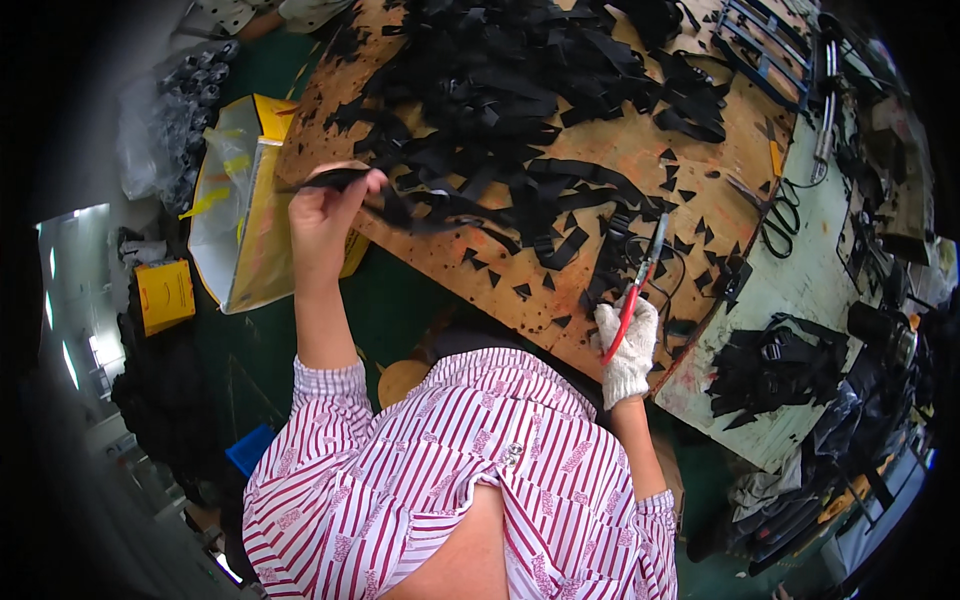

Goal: The person uses red-handled scissors to cut black fabric strips into smaller pieces on a wooden workbench. They repeatedly pick up strips, cut them, and place the resulting pieces into a cardboard box. The workspace is cluttered with fabric scraps and sewing equipment.

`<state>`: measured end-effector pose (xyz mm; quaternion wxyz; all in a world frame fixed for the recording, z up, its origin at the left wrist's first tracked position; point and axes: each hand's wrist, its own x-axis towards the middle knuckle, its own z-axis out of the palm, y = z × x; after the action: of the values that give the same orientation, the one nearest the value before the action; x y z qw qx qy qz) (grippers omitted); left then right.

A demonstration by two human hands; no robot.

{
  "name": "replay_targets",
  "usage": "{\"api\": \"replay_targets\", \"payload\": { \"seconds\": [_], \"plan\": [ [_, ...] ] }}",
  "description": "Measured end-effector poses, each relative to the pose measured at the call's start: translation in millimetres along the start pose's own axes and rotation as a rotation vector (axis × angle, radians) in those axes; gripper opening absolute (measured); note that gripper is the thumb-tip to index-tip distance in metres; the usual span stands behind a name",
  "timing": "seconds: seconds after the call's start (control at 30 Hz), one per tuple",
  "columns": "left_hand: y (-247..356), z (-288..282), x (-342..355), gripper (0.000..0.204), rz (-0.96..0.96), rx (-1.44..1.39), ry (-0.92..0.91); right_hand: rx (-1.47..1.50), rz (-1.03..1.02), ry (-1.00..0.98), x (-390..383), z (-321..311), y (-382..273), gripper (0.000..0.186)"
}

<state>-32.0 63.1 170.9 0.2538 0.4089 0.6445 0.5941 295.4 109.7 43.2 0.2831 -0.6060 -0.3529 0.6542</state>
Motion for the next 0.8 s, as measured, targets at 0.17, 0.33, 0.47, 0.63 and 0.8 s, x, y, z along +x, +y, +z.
{"api": "replay_targets", "payload": {
  "seconds": [0.17, 0.33, 0.47, 0.63, 0.8],
  "plan": [
    [33.6, -57.2, 2.4, 0.011, 0.344, -0.558, -0.072, 0.011, -0.041, -0.001, -6.1, 3.9, -10.0, 0.037],
    [34.0, -86.4, -26.5, 0.018, 0.347, 0.440, 0.709, -0.070, -0.116, 0.071, 4.3, -1.7, -10.1, 0.039],
    [20.8, -121.0, -81.9, 0.019, 0.386, -0.064, 0.777, -0.142, -0.241, 0.017, 11.3, -6.5, -19.8, 0.031],
    [-45.3, -152.9, -157.4, 0.017, 0.181, -0.545, 0.666, -0.236, -0.386, 0.009, 2.3, 3.9, -34.6, 0.032],
    [-89.3, -132.6, -179.5, 0.026, -0.084, -0.420, 0.736, -0.273, -0.484, -0.029, 5.5, 9.3, -48.9, 0.029]
  ]
}}
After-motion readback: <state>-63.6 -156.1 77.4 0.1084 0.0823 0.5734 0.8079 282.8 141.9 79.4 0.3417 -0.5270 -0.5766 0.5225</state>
